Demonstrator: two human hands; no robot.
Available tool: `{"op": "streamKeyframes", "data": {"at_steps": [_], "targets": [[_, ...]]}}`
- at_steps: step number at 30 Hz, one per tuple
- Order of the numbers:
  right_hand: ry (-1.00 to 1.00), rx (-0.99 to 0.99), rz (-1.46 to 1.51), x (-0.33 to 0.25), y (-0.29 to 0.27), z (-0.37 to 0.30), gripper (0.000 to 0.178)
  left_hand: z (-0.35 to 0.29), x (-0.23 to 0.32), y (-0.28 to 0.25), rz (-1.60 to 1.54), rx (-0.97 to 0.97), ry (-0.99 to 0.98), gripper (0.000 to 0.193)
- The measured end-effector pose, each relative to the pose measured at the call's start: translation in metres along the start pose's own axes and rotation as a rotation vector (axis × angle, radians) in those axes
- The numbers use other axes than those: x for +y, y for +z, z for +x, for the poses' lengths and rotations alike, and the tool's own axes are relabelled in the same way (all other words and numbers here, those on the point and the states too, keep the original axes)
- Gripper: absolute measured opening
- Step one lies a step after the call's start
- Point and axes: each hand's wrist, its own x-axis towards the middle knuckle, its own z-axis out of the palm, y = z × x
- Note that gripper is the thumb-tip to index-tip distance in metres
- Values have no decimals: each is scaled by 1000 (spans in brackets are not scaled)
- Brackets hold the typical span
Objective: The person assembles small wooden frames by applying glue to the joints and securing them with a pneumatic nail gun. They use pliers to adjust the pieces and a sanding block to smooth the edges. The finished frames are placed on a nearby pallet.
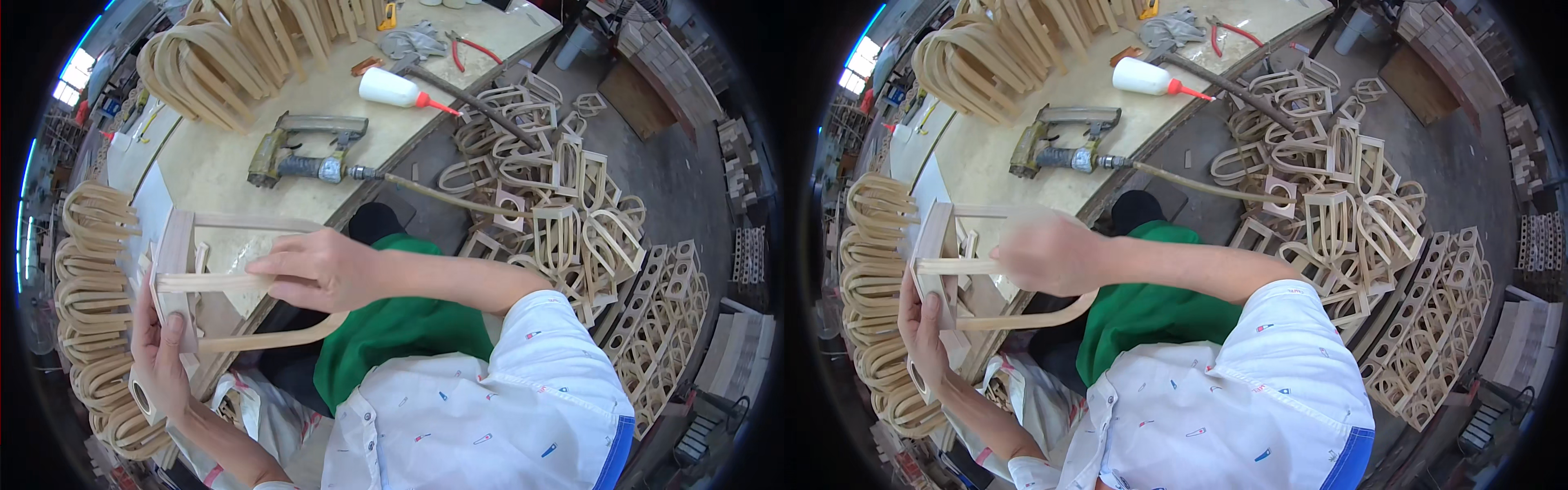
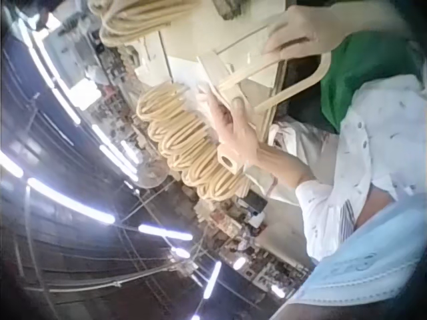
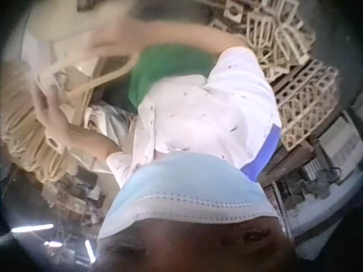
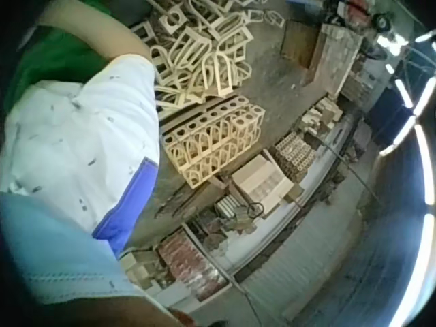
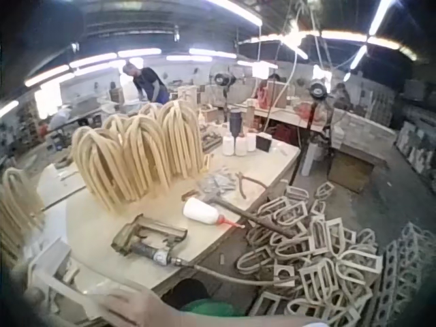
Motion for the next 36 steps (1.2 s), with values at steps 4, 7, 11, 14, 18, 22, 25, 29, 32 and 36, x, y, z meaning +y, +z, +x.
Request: {"op": "streamKeyframes", "data": {"at_steps": [4,7,11,14,18,22,25,29,32,36], "targets": [[43,-152,-572,94,-97,32,25,-15,-11,-19,4,123,-55,55],[608,112,-880,168,-201,52,47,-29,-9,-33,-36,288,-53,53],[712,-405,-1230,266,-330,-3,56,-14,-7,-25,-13,417,-25,52],[553,-381,-1144,280,-361,-26,67,6,-15,-19,-61,512,67,59],[1066,-309,-1422,295,-352,-17,91,8,-16,-13,-101,563,88,59],[1191,-382,-1262,295,-356,7,82,9,-26,-9,-121,603,88,57],[1244,-528,-1335,297,-366,15,68,13,-30,-3,-137,602,78,57],[1158,-495,-1530,313,-370,-1,47,15,-36,2,-160,582,69,57],[1093,-361,-1553,304,-347,0,40,12,-42,5,-154,573,68,56],[1093,-266,-1479,318,-376,-12,35,14,-41,9,-157,556,69,55]]}}
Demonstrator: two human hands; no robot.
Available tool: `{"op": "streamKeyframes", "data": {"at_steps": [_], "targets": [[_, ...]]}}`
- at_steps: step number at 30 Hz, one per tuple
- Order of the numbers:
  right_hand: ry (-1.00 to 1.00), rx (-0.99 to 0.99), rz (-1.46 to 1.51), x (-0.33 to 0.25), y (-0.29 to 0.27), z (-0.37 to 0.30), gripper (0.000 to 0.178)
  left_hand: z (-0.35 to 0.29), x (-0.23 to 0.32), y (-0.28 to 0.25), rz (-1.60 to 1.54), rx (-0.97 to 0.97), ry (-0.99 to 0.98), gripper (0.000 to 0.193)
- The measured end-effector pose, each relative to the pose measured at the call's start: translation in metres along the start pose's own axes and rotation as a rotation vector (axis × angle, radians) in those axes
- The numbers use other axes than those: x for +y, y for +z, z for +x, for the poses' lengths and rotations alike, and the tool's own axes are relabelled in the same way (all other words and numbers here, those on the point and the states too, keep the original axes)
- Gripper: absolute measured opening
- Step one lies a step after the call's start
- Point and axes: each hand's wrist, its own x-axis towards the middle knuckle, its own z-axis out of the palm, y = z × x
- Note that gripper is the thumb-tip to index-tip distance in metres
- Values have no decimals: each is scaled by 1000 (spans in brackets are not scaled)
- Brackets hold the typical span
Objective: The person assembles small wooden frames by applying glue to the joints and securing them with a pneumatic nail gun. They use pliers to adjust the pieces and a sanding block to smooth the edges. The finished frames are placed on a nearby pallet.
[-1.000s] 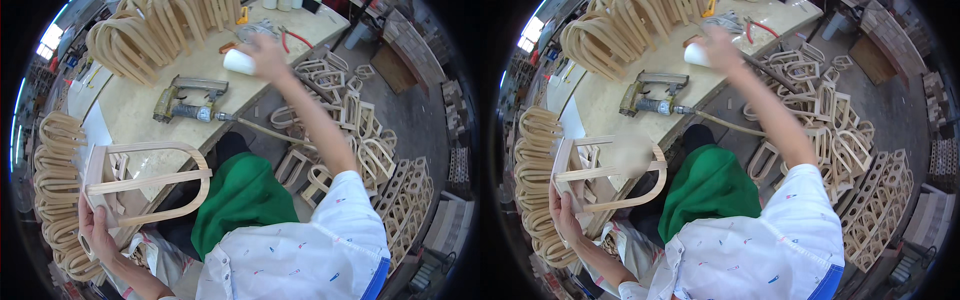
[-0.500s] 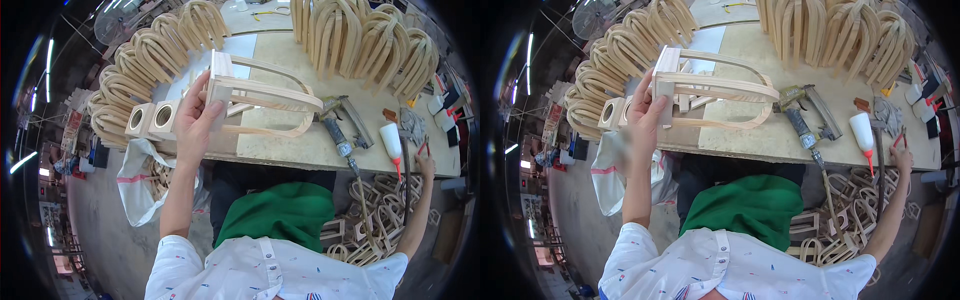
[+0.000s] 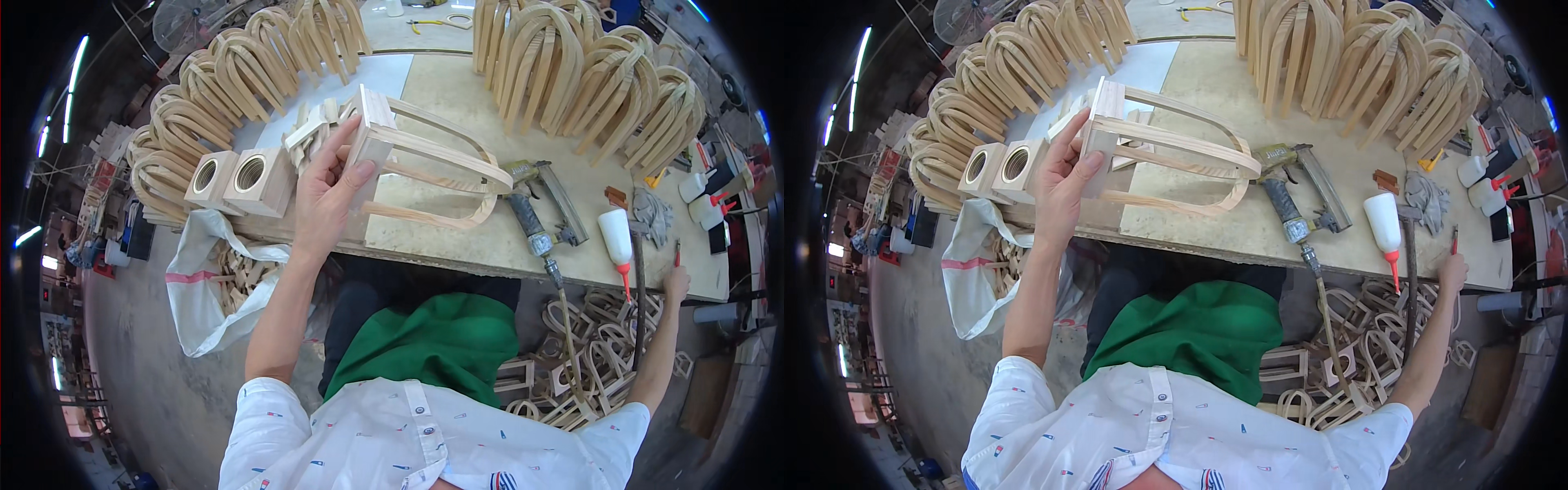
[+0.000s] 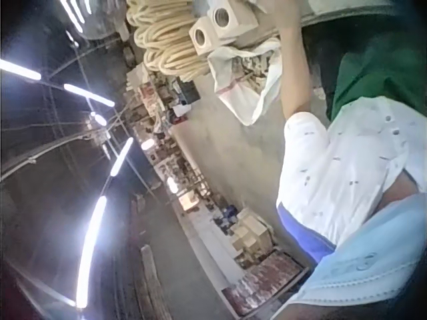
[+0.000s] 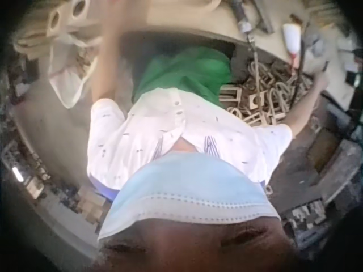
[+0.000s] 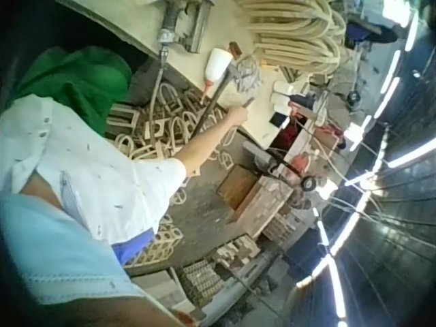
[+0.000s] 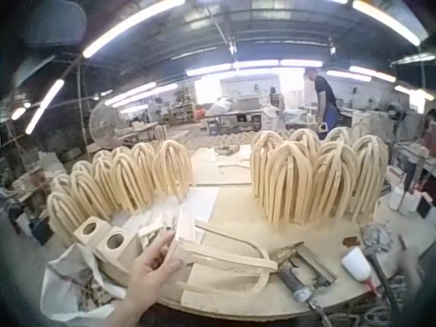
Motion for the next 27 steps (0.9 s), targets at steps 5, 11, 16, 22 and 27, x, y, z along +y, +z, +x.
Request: {"op": "streamKeyframes", "data": {"at_steps": [5,11,16,22,27], "targets": [[184,-247,1475,38,-17,-6,42,-1,-1,-1,28,-2,11,54],[-413,-290,1426,-120,-160,-208,54,-6,1,3,14,-6,42,51],[-930,-178,1198,-228,-207,-326,51,-9,6,6,36,-22,59,51],[-1206,242,1103,-286,-211,-353,54,-7,4,8,35,-54,52,51],[-1251,308,969,-299,-215,-351,54,-10,1,4,29,-46,71,49]]}}
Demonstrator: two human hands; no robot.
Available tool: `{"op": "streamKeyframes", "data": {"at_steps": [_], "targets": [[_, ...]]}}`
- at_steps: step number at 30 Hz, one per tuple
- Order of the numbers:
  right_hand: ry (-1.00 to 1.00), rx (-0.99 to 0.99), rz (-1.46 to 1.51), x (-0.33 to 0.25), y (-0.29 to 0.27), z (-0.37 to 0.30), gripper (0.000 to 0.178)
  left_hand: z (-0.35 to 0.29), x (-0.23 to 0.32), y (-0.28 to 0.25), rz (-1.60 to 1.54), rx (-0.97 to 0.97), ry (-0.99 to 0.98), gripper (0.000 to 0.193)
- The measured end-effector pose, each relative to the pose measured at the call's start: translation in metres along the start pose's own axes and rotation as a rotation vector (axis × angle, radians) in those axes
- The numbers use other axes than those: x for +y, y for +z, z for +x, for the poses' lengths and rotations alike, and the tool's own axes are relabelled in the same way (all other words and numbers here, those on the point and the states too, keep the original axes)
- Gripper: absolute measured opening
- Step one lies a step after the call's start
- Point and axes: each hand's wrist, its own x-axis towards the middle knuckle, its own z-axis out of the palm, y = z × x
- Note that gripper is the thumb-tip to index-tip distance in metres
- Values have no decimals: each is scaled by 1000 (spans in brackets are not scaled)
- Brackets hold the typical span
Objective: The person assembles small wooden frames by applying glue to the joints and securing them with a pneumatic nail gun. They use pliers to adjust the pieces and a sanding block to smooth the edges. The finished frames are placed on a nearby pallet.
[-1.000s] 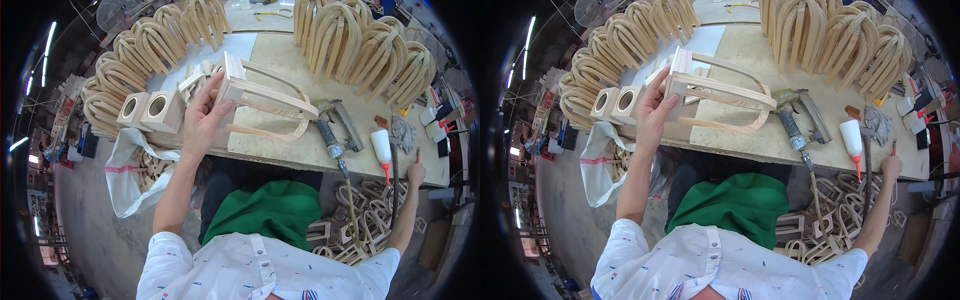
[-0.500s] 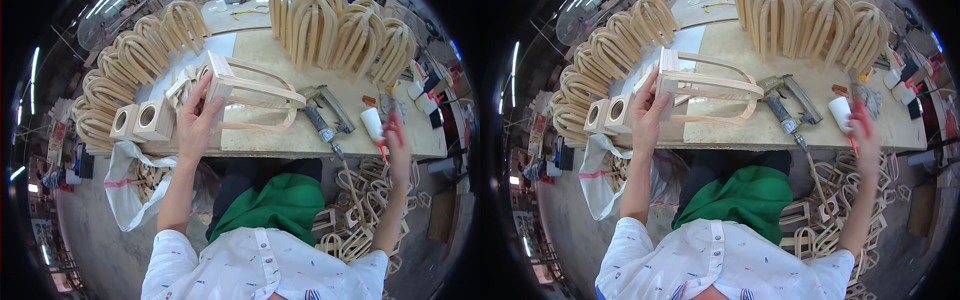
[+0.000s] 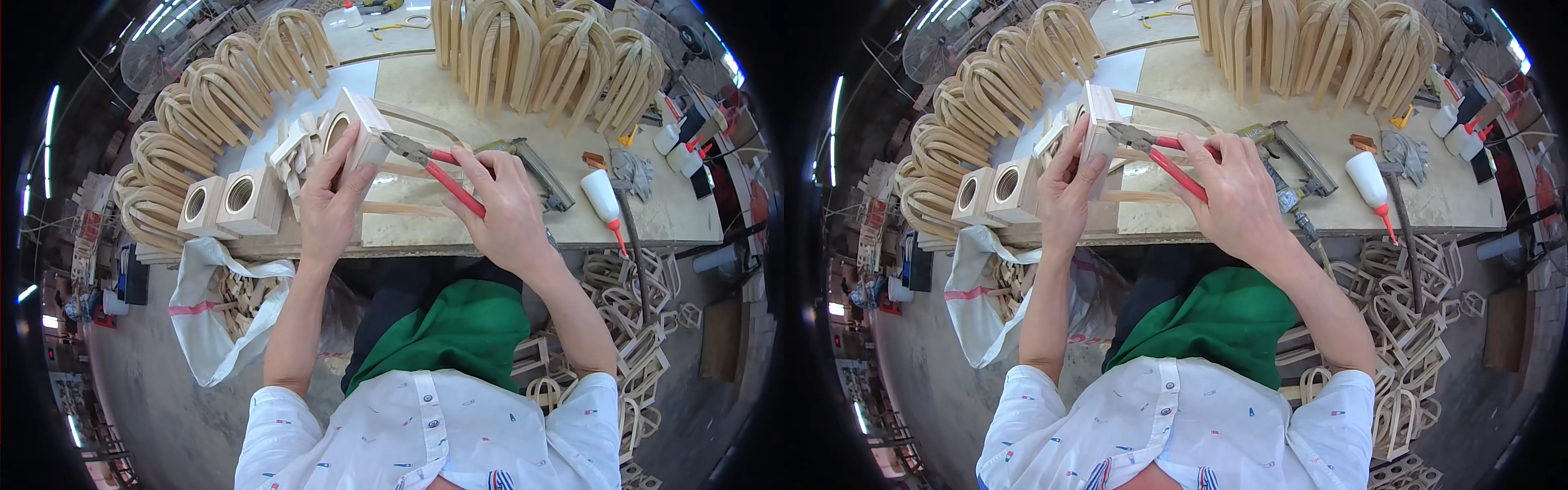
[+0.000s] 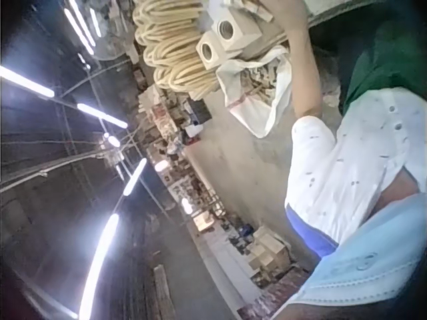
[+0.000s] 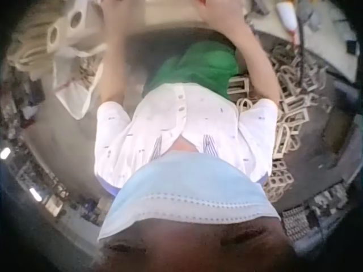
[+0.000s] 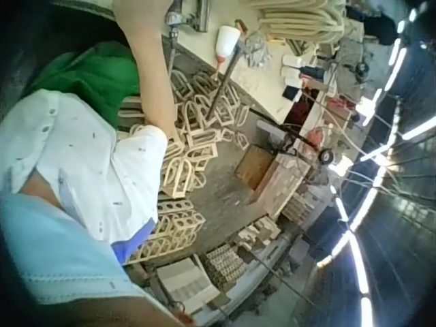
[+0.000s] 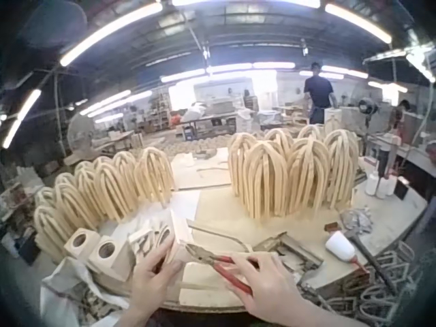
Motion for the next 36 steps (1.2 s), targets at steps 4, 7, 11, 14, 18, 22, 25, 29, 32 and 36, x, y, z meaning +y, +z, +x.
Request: {"op": "streamKeyframes", "data": {"at_steps": [4,7,11,14,18,22,25,29,32,36], "targets": [[-22,6,-40,0,4,3,54,0,-2,-1,-17,-6,-5,49],[-38,-18,-42,2,3,2,58,1,-1,-1,-22,-10,5,49],[-64,6,-77,2,4,6,54,0,-1,-1,-36,-11,8,49],[-77,-15,-101,0,3,9,55,-1,0,-2,-29,-14,-19,49],[-121,-46,-162,-1,-4,13,60,-1,-4,-5,-40,-8,-21,48],[-169,-25,-193,3,0,15,53,-1,-5,-5,-52,-9,-17,49],[-170,-25,-212,5,2,15,55,-1,-5,-5,-52,-10,-16,49],[-222,-8,-268,5,-4,18,56,-1,-6,-6,-37,-8,-8,49],[-264,-9,-297,9,-6,20,55,-2,-7,-7,-16,-15,14,49],[-280,-41,-300,15,-2,19,54,-1,-7,-8,-18,-23,-7,49]]}}
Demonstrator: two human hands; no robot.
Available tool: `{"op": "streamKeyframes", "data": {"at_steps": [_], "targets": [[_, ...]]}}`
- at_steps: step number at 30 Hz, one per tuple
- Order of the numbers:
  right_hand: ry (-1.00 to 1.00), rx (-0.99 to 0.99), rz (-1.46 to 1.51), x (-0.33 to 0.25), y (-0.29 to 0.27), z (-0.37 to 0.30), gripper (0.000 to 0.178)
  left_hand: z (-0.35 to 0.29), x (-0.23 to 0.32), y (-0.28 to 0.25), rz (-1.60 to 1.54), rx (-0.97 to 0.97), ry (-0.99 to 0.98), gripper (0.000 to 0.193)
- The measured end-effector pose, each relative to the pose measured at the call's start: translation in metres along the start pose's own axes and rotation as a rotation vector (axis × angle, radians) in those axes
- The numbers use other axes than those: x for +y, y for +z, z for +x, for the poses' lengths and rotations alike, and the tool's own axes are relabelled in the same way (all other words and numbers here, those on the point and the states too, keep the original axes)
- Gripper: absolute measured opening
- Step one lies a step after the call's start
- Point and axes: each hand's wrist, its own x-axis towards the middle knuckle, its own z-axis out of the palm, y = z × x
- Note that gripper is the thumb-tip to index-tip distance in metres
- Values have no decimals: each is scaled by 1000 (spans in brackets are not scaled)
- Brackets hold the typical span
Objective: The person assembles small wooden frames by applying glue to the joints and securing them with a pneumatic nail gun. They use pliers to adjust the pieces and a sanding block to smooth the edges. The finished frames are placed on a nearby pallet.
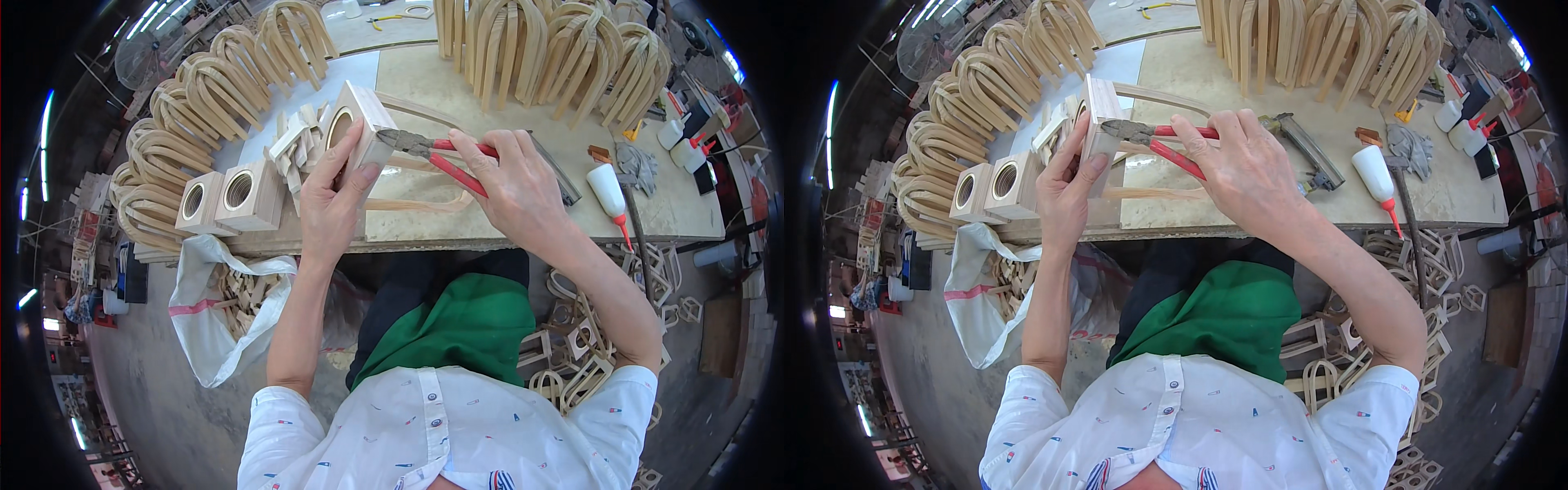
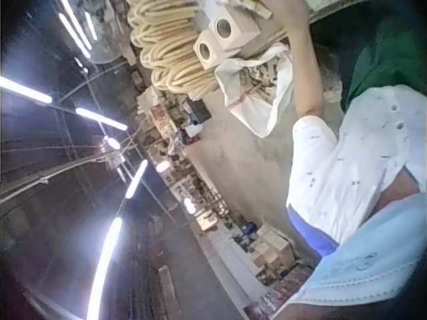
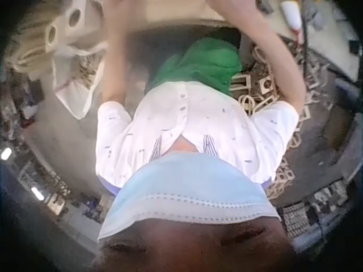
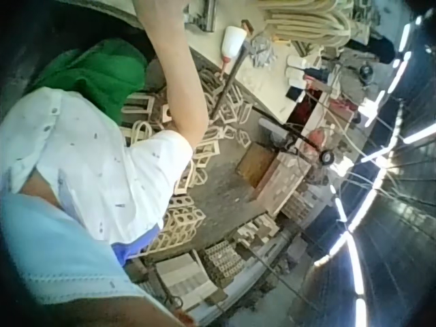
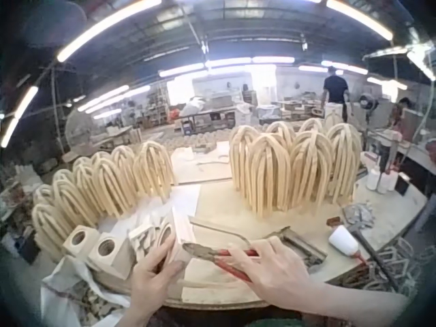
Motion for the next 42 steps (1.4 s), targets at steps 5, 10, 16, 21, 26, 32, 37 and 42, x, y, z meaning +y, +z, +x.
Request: {"op": "streamKeyframes", "data": {"at_steps": [5,10,16,21,26,32,37,42], "targets": [[20,-16,32,3,5,-1,53,-2,0,-1,25,-3,15,50],[11,34,53,7,3,0,52,-1,-3,-2,26,1,24,51],[21,-4,-1,8,-6,3,54,-1,-2,-2,17,-4,0,48],[13,-11,-27,10,-8,6,55,-1,1,1,14,-6,1,48],[-19,-21,-53,11,-12,8,55,1,-3,-1,40,-3,25,52],[-48,-61,-107,9,-19,12,54,-1,-2,-2,4,-7,10,48],[-77,-122,-175,7,-25,17,52,-1,-6,-3,52,-5,42,51],[-95,-121,-198,3,-31,23,47,-3,-5,-4,37,-13,36,51]]}}
